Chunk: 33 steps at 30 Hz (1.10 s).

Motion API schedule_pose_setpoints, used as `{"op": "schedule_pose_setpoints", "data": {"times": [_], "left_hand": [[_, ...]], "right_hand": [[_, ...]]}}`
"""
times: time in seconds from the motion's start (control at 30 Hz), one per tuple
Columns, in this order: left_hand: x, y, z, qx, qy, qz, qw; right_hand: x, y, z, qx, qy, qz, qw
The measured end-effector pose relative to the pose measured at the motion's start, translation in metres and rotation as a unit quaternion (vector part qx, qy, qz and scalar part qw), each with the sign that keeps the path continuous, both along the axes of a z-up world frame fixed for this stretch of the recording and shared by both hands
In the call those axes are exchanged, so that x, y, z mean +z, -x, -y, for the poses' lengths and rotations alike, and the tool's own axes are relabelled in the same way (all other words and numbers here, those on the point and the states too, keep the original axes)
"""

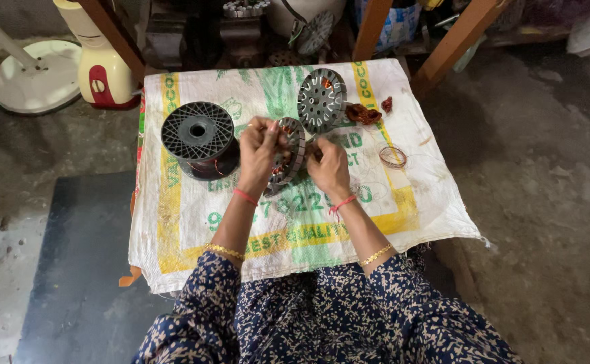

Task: The person is winding copper wire around a slotted metal rotor component. They use both hands to feed the wire through the slots and secure it, occasionally using a green-handled tool to assist with the winding process.

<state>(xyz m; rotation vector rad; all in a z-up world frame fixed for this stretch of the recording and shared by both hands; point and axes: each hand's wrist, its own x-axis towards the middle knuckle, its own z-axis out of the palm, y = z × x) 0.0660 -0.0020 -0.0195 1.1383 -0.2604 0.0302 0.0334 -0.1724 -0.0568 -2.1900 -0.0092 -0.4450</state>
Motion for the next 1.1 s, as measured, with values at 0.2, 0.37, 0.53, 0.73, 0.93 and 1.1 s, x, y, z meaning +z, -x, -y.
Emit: {"op": "schedule_pose_setpoints", "data": {"times": [0.2,0.37,0.53,0.73,0.93,1.1], "left_hand": [[-0.02,0.018,-0.028,0.06,-0.088,0.042,0.993],[-0.039,0.028,-0.048,0.077,-0.084,0.03,0.993],[-0.055,0.028,-0.048,0.085,0.006,-0.011,0.996],[-0.063,0.048,-0.049,0.079,0.045,-0.06,0.994],[-0.069,0.068,-0.039,0.057,0.023,-0.073,0.995],[-0.077,0.073,-0.035,0.03,0.032,-0.09,0.995]], "right_hand": [[0.004,0.011,-0.001,0.032,0.006,0.083,0.996],[0.01,0.015,-0.003,0.046,-0.016,0.061,0.997],[0.01,0.018,0.002,0.025,-0.016,0.056,0.998],[0.018,0.034,0.002,-0.025,-0.031,0.051,0.998],[0.031,0.039,-0.039,-0.024,0.068,0.238,0.969],[0.044,0.032,-0.051,-0.075,0.057,0.144,0.985]]}}
